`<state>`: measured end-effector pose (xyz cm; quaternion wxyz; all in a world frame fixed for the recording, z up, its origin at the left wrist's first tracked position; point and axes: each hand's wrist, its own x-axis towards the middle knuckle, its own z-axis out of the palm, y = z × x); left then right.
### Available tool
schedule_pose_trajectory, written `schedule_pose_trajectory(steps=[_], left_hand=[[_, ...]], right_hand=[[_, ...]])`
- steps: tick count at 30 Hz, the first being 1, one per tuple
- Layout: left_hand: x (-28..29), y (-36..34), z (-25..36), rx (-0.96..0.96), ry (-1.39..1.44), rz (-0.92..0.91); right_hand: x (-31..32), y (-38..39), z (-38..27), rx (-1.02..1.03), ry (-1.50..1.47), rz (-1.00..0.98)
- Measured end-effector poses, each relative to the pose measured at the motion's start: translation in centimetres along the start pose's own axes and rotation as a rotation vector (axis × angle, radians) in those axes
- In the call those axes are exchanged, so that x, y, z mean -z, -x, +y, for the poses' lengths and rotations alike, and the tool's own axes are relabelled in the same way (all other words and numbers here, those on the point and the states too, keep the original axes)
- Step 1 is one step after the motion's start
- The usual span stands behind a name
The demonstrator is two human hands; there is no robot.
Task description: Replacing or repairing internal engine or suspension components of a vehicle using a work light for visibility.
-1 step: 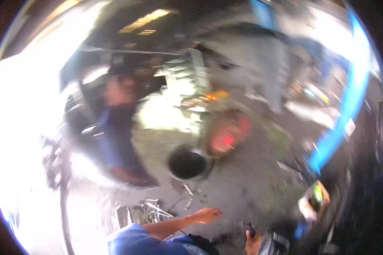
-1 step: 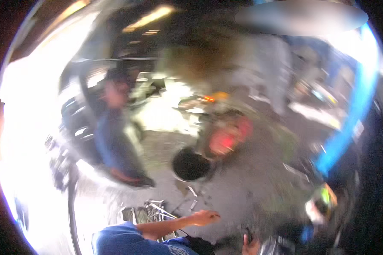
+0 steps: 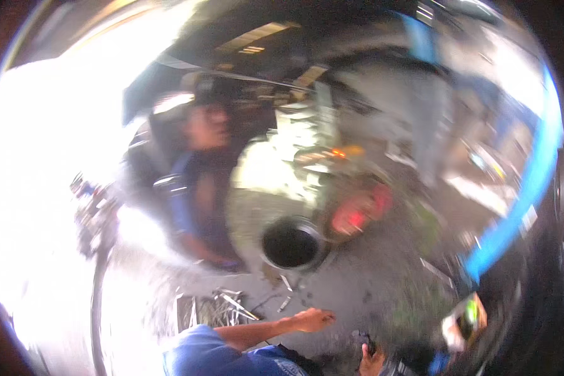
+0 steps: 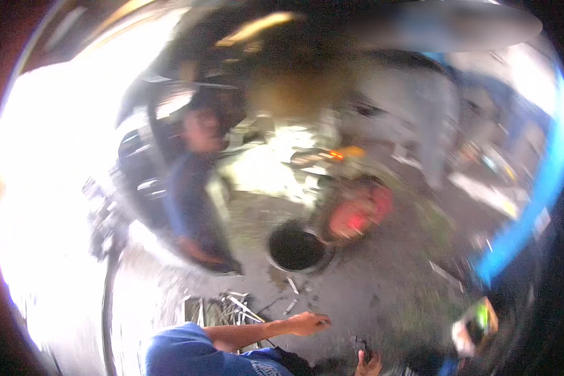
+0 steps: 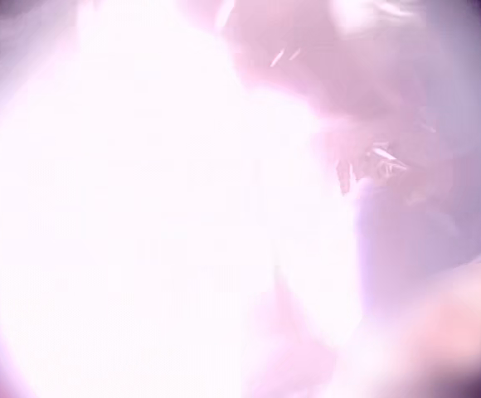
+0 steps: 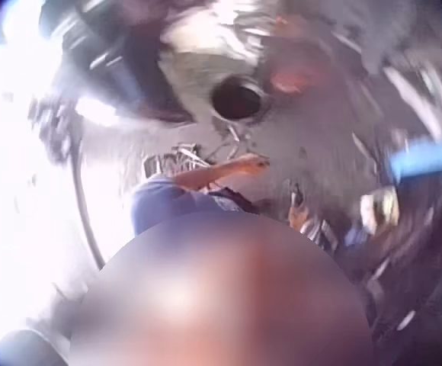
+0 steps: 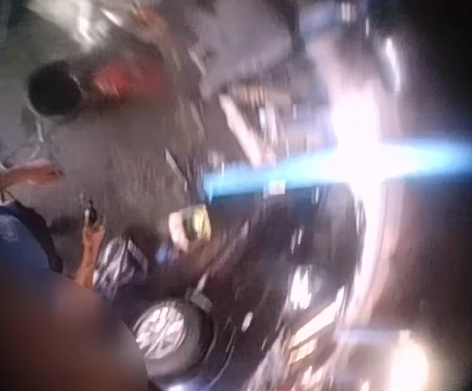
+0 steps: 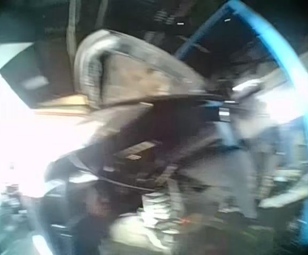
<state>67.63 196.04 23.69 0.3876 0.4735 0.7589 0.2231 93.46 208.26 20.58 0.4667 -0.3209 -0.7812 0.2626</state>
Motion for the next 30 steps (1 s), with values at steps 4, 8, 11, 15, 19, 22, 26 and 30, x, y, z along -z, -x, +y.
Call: schedule_pose_trajectory(steps=[4, 8, 11, 15, 19, 22, 26, 30], left_hand=[[3.9, 3.5, 3.0, -0.008, -0.024, 0.322], [3.8, 3.3, 3.8, -0.009, 0.005, 0.606], [3.1, 3.1, 4.1, 0.082, 0.009, 0.749], [1.4, 1.3, 4.9, 0.159, 0.093, 0.906], [-2.5, -0.7, 7.9, 0.336, 0.007, 1.095], [-3.3, -1.6, 11.5, 0.446, 0.219, 1.049], [-3.8, -1.8, 14.8, 0.471, 0.252, 1.189], [-4.5, -1.9, 15.4, 0.478, 0.215, 1.360]], right_hand=[[-5.1, -9.7, -3.8, -0.213, 0.006, -0.847], [-9.9, -16.2, -8.6, -0.125, 0.029, -1.170], [-14.1, -18.2, -6.6, 0.151, -0.321, -1.321], [-13.7, -22.4, -7.7, 0.426, -0.387, -1.397], [-14.1, -24.5, -5.4, 0.559, -0.512, -1.519], [-12.7, -26.7, -5.0, 0.633, -0.507, -1.575], [-14.9, -26.2, -3.2, 0.683, -0.635, -1.633], [-14.5, -26.6, -4.4, 0.749, -0.636, -1.625]])
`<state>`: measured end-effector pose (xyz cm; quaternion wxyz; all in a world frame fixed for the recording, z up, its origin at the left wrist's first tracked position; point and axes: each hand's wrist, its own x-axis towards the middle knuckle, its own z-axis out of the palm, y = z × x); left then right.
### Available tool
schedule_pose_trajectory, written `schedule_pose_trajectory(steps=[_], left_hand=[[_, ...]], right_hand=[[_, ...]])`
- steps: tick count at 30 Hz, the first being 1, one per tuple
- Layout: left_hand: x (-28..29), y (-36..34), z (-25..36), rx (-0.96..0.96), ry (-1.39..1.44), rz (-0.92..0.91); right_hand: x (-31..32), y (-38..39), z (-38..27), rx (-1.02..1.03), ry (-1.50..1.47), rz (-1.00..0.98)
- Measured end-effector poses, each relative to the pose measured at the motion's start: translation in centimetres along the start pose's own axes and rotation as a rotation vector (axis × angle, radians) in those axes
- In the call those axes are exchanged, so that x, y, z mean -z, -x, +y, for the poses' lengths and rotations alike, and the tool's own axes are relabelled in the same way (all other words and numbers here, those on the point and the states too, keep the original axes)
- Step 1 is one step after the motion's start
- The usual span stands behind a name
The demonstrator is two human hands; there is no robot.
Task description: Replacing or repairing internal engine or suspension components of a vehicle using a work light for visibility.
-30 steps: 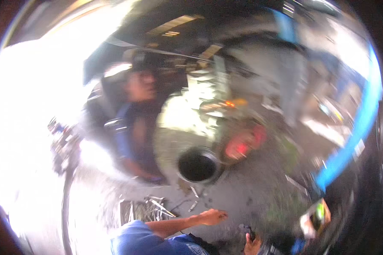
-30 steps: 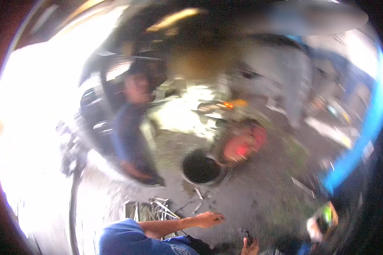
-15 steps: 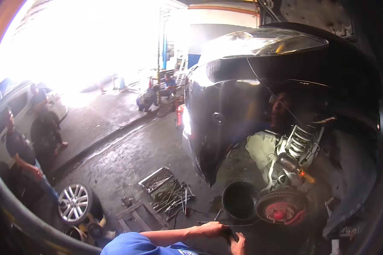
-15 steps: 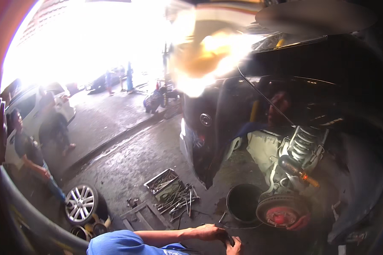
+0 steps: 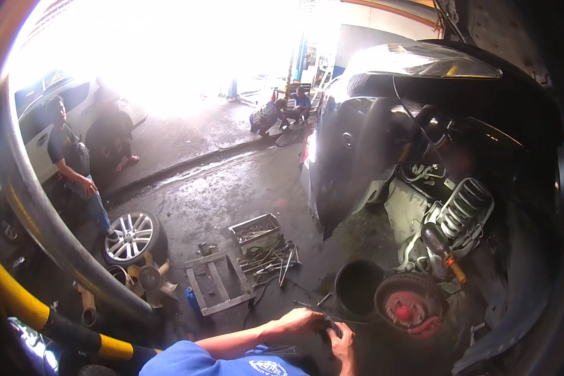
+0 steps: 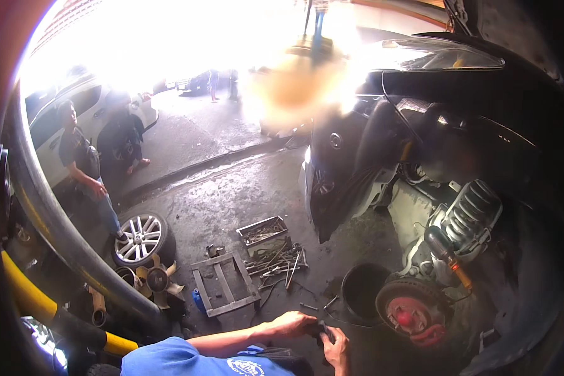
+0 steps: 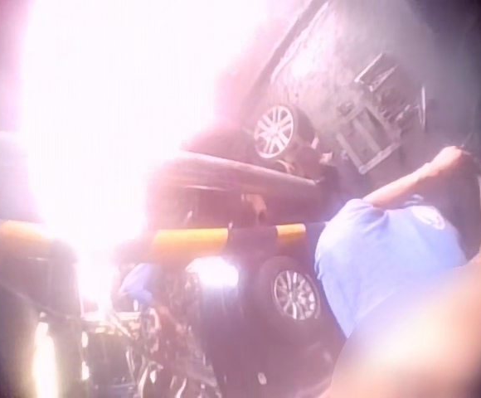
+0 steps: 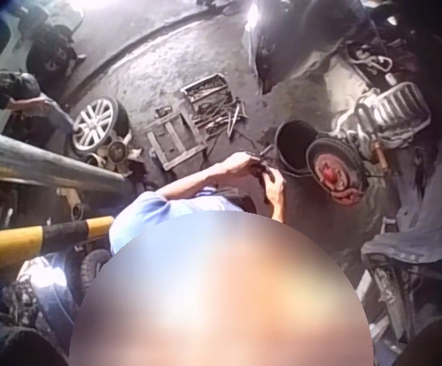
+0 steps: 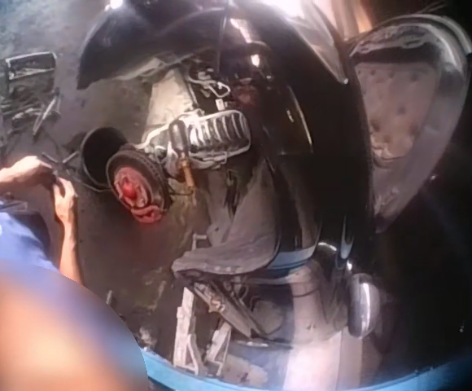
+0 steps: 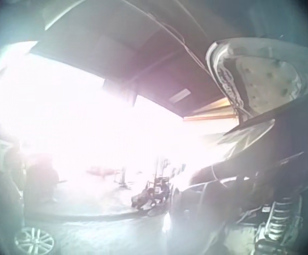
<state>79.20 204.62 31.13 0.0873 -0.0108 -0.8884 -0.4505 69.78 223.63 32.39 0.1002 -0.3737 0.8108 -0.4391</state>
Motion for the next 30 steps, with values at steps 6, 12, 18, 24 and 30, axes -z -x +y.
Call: schedule_pose_trajectory(steps=[6, 12, 18, 24, 30], left_hand=[[-1.0, 0.2, -0.3, 0.080, -0.034, -0.046], [-1.1, -0.2, 0.7, -0.010, -0.011, -0.004], [-0.8, -1.1, 0.5, 0.008, 0.018, -0.036], [0.0, -1.4, -0.2, 0.060, 0.078, -0.095], [0.8, -1.4, -1.0, 0.048, 0.077, -0.021]], right_hand=[[0.2, 0.1, 0.8, -0.007, -0.009, -0.057], [0.8, 0.2, 1.6, -0.023, -0.044, -0.043], [0.8, -0.4, 1.7, -0.025, -0.037, -0.027], [0.4, -1.2, 1.5, -0.035, -0.037, -0.040], [-0.2, -2.4, 0.7, -0.037, -0.028, -0.068]])
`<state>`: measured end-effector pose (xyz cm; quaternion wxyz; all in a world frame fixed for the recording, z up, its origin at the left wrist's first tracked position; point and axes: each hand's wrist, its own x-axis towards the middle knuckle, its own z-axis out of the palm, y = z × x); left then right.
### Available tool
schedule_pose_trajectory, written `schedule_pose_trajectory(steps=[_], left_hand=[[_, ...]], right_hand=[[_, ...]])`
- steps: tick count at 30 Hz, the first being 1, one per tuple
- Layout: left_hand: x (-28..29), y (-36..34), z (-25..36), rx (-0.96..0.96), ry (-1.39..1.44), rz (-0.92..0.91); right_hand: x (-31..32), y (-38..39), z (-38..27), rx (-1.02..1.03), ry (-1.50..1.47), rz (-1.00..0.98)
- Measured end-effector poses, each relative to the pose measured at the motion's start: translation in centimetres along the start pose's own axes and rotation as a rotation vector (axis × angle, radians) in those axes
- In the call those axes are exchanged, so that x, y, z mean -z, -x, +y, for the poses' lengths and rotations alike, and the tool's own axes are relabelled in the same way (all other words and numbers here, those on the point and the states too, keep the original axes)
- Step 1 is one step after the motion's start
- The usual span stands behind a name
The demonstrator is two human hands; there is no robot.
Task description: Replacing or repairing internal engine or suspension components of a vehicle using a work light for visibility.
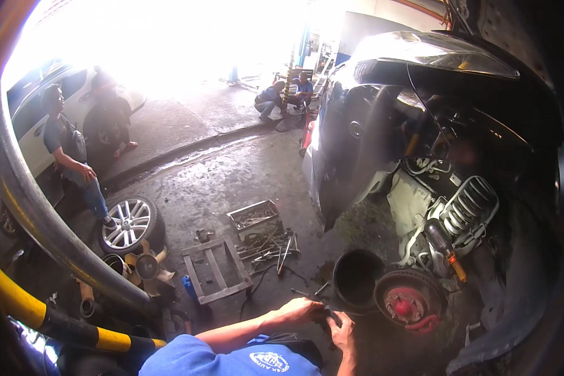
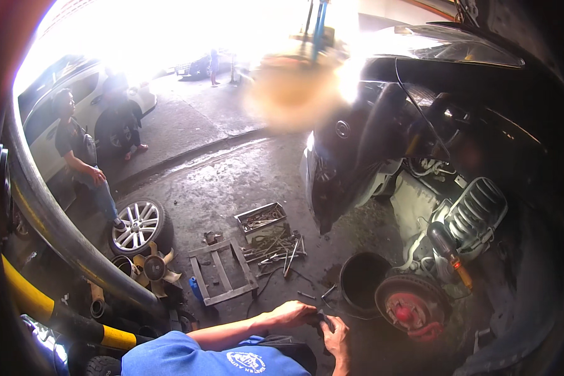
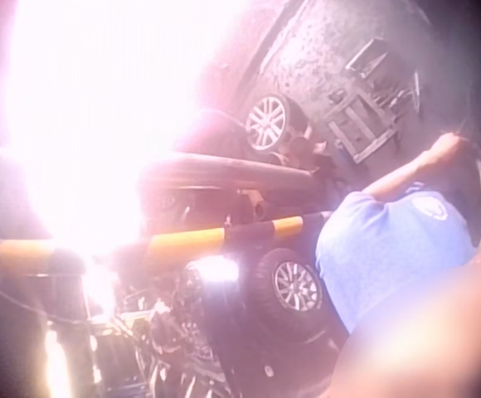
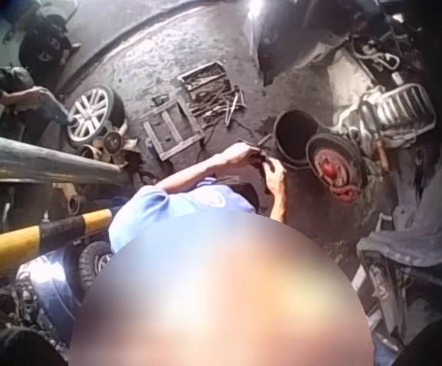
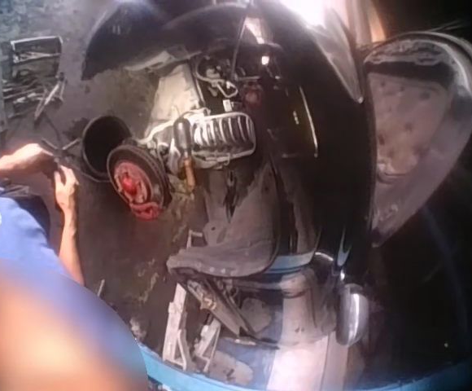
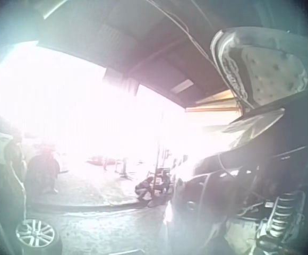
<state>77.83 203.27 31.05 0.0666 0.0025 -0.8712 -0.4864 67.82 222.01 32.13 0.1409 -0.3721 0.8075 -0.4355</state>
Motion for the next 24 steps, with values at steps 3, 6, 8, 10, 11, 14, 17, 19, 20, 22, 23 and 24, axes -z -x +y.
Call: schedule_pose_trajectory(steps=[3, 6, 8, 10, 11, 14, 17, 19, 20, 22, 23, 24], left_hand=[[0.0, 0.1, -0.9, 0.038, -0.017, 0.014], [0.2, -0.2, -1.7, -0.002, -0.031, 0.056], [0.5, -0.2, -1.4, -0.010, -0.023, 0.186], [1.1, -0.6, -1.4, 0.042, -0.058, 0.196], [1.4, -0.7, -1.5, 0.109, -0.086, 0.211], [2.2, -0.8, -1.9, 0.247, 0.153, 0.241], [2.3, -1.2, -2.6, 0.158, 0.320, 0.387], [2.5, -1.4, -2.4, 0.207, 0.348, 0.369], [2.7, -1.5, -2.4, 0.254, 0.386, 0.354], [2.8, -1.6, -2.8, 0.237, 0.384, 0.311], [3.0, -1.6, -2.7, 0.228, 0.375, 0.271], [3.1, -1.6, -2.6, 0.228, 0.371, 0.268]], right_hand=[[-0.3, -0.5, -0.8, 0.001, -0.008, -0.015], [-0.7, -1.0, -0.9, -0.011, -0.040, -0.023], [-1.2, -1.3, -0.3, -0.012, -0.062, -0.020], [-1.8, -1.5, 0.7, 0.035, -0.258, 0.040], [-1.4, -1.5, 0.4, 0.005, -0.288, -0.024], [-1.8, -1.7, 0.0, 0.121, -0.360, 0.052], [-1.9, -2.0, 0.2, 0.153, -0.354, 0.077], [-1.9, -2.1, 0.9, 0.186, -0.338, 0.119], [-1.9, -2.3, 1.2, 0.147, -0.292, 0.137], [-1.9, -2.5, 1.8, 0.108, -0.243, 0.159], [-1.7, -2.4, 1.7, 0.057, -0.217, 0.158], [-1.5, -2.3, 1.5, 0.006, -0.192, 0.157]])
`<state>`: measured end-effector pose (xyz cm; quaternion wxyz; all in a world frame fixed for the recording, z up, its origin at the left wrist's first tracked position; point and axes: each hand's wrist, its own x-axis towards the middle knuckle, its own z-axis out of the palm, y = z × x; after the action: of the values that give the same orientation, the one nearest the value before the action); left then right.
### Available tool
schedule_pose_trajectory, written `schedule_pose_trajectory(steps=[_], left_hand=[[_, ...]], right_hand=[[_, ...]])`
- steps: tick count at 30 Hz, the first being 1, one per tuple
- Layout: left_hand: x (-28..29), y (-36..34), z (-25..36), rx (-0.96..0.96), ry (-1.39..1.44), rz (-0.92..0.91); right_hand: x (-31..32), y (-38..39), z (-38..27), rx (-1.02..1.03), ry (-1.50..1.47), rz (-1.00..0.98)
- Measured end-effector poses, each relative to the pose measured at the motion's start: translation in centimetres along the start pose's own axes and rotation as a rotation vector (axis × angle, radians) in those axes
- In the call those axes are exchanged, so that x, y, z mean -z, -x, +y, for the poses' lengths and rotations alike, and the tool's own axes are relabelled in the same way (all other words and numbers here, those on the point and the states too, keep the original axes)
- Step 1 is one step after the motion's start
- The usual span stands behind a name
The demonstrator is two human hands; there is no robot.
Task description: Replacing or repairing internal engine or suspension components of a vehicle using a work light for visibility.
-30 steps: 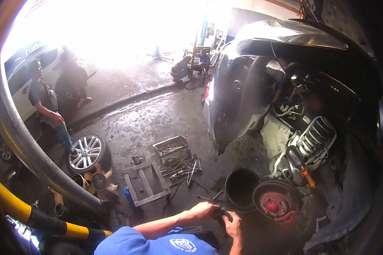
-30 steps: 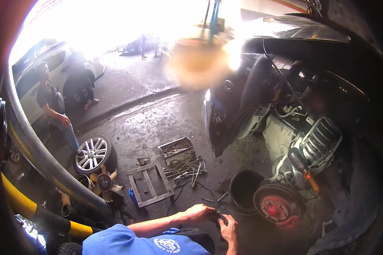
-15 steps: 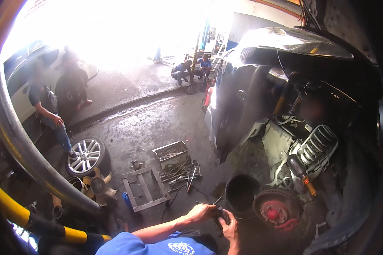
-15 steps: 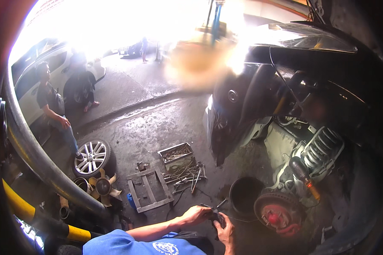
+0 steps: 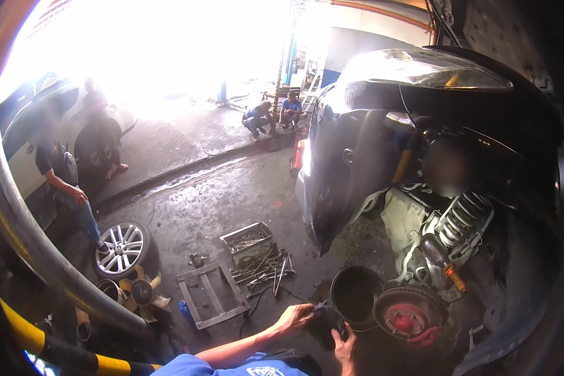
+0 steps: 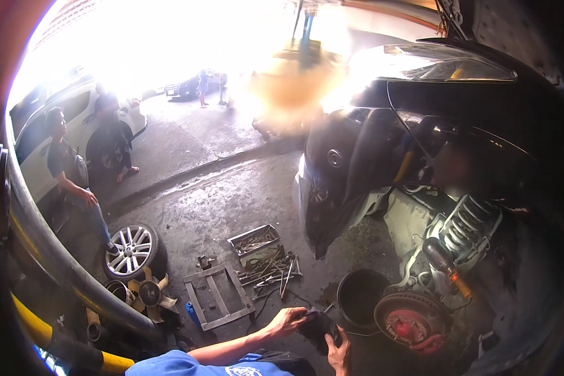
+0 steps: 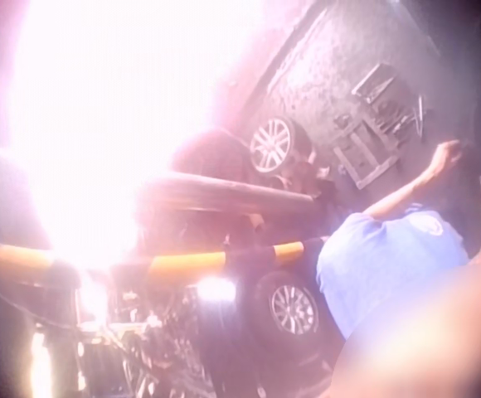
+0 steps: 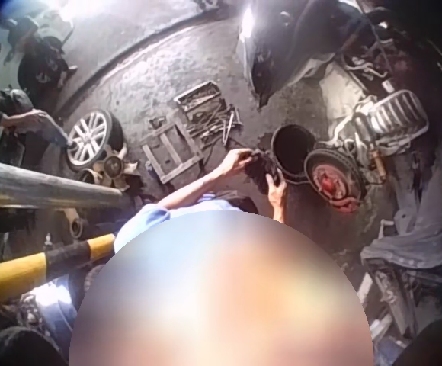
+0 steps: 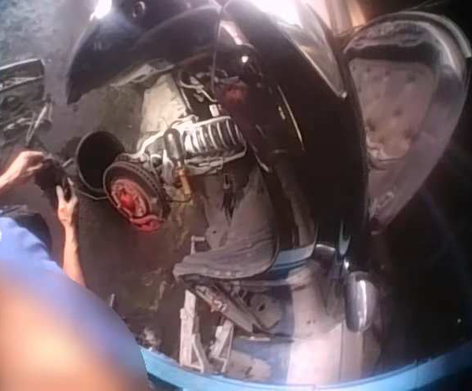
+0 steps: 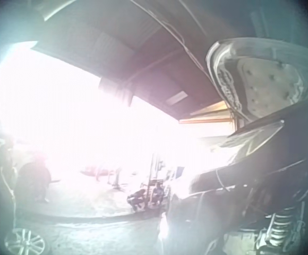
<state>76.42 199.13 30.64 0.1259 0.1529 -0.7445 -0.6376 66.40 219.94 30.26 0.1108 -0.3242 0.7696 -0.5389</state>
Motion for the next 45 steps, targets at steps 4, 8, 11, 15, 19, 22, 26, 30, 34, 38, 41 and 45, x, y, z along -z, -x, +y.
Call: schedule_pose_trajectory(steps=[4, 8, 11, 15, 19, 22, 26, 30, 34, 38, 41, 45], left_hand=[[0.1, -0.3, -0.5, 0.032, -0.051, -0.026], [-0.1, -0.5, 0.1, 0.036, -0.023, -0.116], [0.0, -0.4, 0.7, 0.002, 0.006, -0.076], [0.4, -0.6, 1.1, 0.024, 0.029, -0.134], [1.0, -1.2, 0.3, 0.101, -0.044, -0.176], [0.7, -1.8, -0.8, -0.071, -0.009, -0.141], [1.1, -2.7, -0.5, -0.025, 0.093, -0.285], [2.1, -3.5, 2.1, 0.096, 0.043, -0.302], [1.4, -4.8, 2.7, 0.081, 0.162, -0.289], [0.8, -5.7, 4.0, 0.137, 0.319, -0.292], [-0.6, -5.9, 5.4, 0.229, 0.427, -0.275], [-4.6, -5.2, 5.7, 0.296, 0.584, -0.368]], right_hand=[[0.0, -0.1, -0.2, -0.003, -0.057, 0.000], [-0.1, 0.1, 1.8, 0.011, -0.038, 0.042], [-0.3, -0.2, -0.2, 0.095, 0.053, 0.081], [-0.4, 0.0, -2.5, 0.017, -0.011, 0.099], [-0.4, -0.2, -3.7, -0.015, -0.019, 0.067], [-0.4, -0.3, -5.1, 0.030, -0.236, 0.041], [0.5, -0.9, -5.0, -0.024, -0.151, 0.079], [0.8, -1.5, -3.2, -0.017, -0.147, 0.057], [1.2, -0.1, -4.9, -0.097, -0.077, 0.021], [0.3, 1.2, -5.0, -0.085, -0.124, 0.080], [0.8, 2.0, -4.9, -0.085, -0.135, 0.105], [2.5, 4.1, -4.0, -0.095, -0.141, 0.159]])
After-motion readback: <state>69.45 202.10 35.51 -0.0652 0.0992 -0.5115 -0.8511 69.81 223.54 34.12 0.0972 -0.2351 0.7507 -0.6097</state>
